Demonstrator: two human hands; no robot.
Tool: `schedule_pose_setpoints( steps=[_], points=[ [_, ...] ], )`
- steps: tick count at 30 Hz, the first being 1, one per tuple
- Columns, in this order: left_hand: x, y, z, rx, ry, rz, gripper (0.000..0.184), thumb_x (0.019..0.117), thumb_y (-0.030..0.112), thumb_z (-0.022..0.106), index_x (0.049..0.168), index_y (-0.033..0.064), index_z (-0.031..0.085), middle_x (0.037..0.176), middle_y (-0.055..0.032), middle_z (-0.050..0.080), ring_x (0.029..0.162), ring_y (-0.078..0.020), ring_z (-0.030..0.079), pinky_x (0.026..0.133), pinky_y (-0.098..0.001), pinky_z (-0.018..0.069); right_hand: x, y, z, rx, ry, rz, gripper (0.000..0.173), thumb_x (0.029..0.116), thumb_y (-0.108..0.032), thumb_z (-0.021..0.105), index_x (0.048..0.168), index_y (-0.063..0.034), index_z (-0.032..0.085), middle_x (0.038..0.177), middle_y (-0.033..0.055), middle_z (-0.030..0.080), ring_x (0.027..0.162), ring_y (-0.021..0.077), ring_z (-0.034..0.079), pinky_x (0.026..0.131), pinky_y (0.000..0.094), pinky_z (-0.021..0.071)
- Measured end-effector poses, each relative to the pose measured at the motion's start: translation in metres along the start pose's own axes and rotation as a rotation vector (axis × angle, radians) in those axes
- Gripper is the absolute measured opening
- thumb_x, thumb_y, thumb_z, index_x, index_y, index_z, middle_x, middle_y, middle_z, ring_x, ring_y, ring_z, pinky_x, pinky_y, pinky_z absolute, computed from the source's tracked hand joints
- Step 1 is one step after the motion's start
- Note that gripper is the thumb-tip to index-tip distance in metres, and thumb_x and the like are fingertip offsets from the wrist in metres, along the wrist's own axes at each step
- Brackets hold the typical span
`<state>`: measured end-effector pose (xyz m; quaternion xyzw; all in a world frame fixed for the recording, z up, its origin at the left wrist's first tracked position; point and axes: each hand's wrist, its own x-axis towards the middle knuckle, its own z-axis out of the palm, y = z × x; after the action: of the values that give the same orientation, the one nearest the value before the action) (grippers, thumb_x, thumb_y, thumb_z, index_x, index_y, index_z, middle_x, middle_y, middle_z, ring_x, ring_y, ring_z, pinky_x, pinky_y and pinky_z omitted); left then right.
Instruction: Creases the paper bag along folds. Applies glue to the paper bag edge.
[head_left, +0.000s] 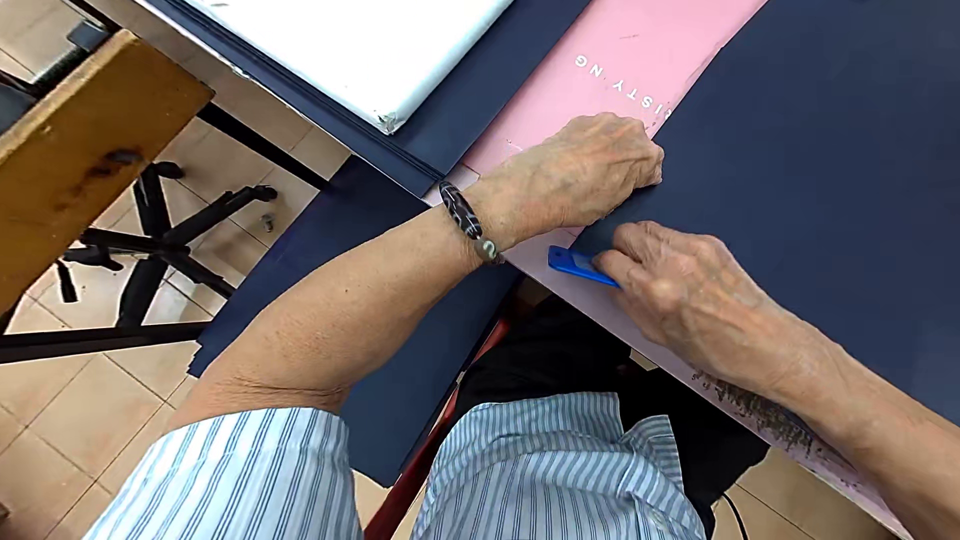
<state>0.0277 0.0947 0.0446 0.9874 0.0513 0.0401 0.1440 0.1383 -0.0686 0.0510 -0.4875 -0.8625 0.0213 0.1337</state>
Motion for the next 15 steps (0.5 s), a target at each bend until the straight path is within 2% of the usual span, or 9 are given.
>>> schedule_pose_setpoints(
  steps=[4,5,7,9,10,12,13,14,15],
  points=[
    [-0.013,0.004,0.018,0.029,0.114,0.013,0.037,0.1039,0.011,0.042,0.133,0.0086,0.065,0.132,-0.0108,0.066,0.105,-0.0340,0.068,0.076,-0.0511,0.0520,0.006,0.020,-0.005,0.071,-0.046,-0.018,0.020,0.0967,-0.013,0.054,0.087,-0.0036,0.069,0.078,0.0102,0.060,0.069,0.0272,0.062,0.052,0.0390,0.0438],
    [-0.016,0.005,0.023,0.024,0.146,0.019,0.040,0.1036,0.011,0.041,0.138,0.0074,0.062,0.138,-0.0119,0.064,0.112,-0.0352,0.066,0.079,-0.0531,0.0519,0.008,0.024,-0.007,0.085,-0.064,-0.037,0.020,0.0977,-0.013,0.055,0.090,-0.0033,0.071,0.080,0.0112,0.063,0.072,0.0285,0.064,0.054,0.0411,0.0457],
    [-0.023,0.007,0.029,0.001,0.177,0.015,0.044,0.1037,0.014,0.039,0.142,0.0071,0.060,0.150,-0.0114,0.056,0.134,-0.0345,0.057,0.100,-0.0570,0.0482,0.011,0.030,-0.012,0.079,-0.114,-0.079,0.018,0.0975,-0.014,0.056,0.090,-0.0044,0.070,0.081,0.0115,0.064,0.077,0.0297,0.065,0.062,0.0442,0.0460],
    [-0.023,0.007,0.033,0.041,0.180,0.021,0.045,0.1042,0.017,0.037,0.142,0.0067,0.059,0.151,-0.0127,0.055,0.136,-0.0349,0.055,0.100,-0.0573,0.0465,0.003,0.029,-0.017,0.064,-0.158,-0.096,0.016,0.0964,-0.013,0.057,0.089,-0.0066,0.069,0.082,0.0103,0.065,0.081,0.0291,0.064,0.068,0.0455,0.0411],
    [-0.022,0.006,0.033,0.086,0.176,0.017,0.046,0.1059,0.024,0.037,0.143,0.0073,0.058,0.151,-0.0128,0.055,0.135,-0.0341,0.056,0.097,-0.0565,0.0467,-0.004,0.027,-0.021,0.059,-0.180,-0.097,0.015,0.0955,-0.011,0.057,0.088,-0.0077,0.070,0.084,0.0095,0.067,0.081,0.0281,0.064,0.070,0.0458,0.0399],
    [-0.020,0.008,0.034,0.162,0.156,-0.021,0.059,0.1078,0.049,0.033,0.145,0.0097,0.056,0.151,-0.0112,0.055,0.135,-0.0317,0.056,0.096,-0.0560,0.0455,-0.028,0.026,-0.030,0.040,-0.222,-0.081,0.014,0.0921,-0.009,0.058,0.087,-0.0117,0.070,0.079,0.0032,0.064,0.077,0.0224,0.061,0.070,0.0431,0.0383],
    [-0.019,0.011,0.035,0.177,0.145,-0.032,0.061,0.1076,0.052,0.032,0.144,0.0090,0.057,0.151,-0.0122,0.055,0.137,-0.0333,0.054,0.099,-0.0581,0.0428,-0.039,0.026,-0.033,0.046,-0.234,-0.069,0.014,0.0913,-0.010,0.058,0.089,-0.0131,0.072,0.079,0.0012,0.063,0.076,0.0207,0.060,0.071,0.0424,0.0373],
    [-0.019,0.019,0.035,0.160,0.132,-0.030,0.057,0.1091,0.045,0.034,0.142,0.0053,0.057,0.149,-0.0160,0.055,0.139,-0.0379,0.051,0.107,-0.0619,0.0381,-0.046,0.027,-0.035,0.056,-0.233,-0.060,0.017,0.0917,-0.012,0.057,0.090,-0.0140,0.074,0.080,0.0003,0.065,0.078,0.0201,0.060,0.072,0.0421,0.0366],
    [-0.020,0.029,0.037,0.091,0.141,-0.001,0.046,0.1096,0.032,0.039,0.137,0.0005,0.060,0.145,-0.0204,0.057,0.140,-0.0416,0.048,0.113,-0.0614,0.0347,-0.048,0.027,-0.035,0.066,-0.224,-0.056,0.019,0.0931,-0.013,0.056,0.090,-0.0139,0.075,0.080,0.0007,0.066,0.080,0.0209,0.061,0.073,0.0426,0.0360]
  ],
)
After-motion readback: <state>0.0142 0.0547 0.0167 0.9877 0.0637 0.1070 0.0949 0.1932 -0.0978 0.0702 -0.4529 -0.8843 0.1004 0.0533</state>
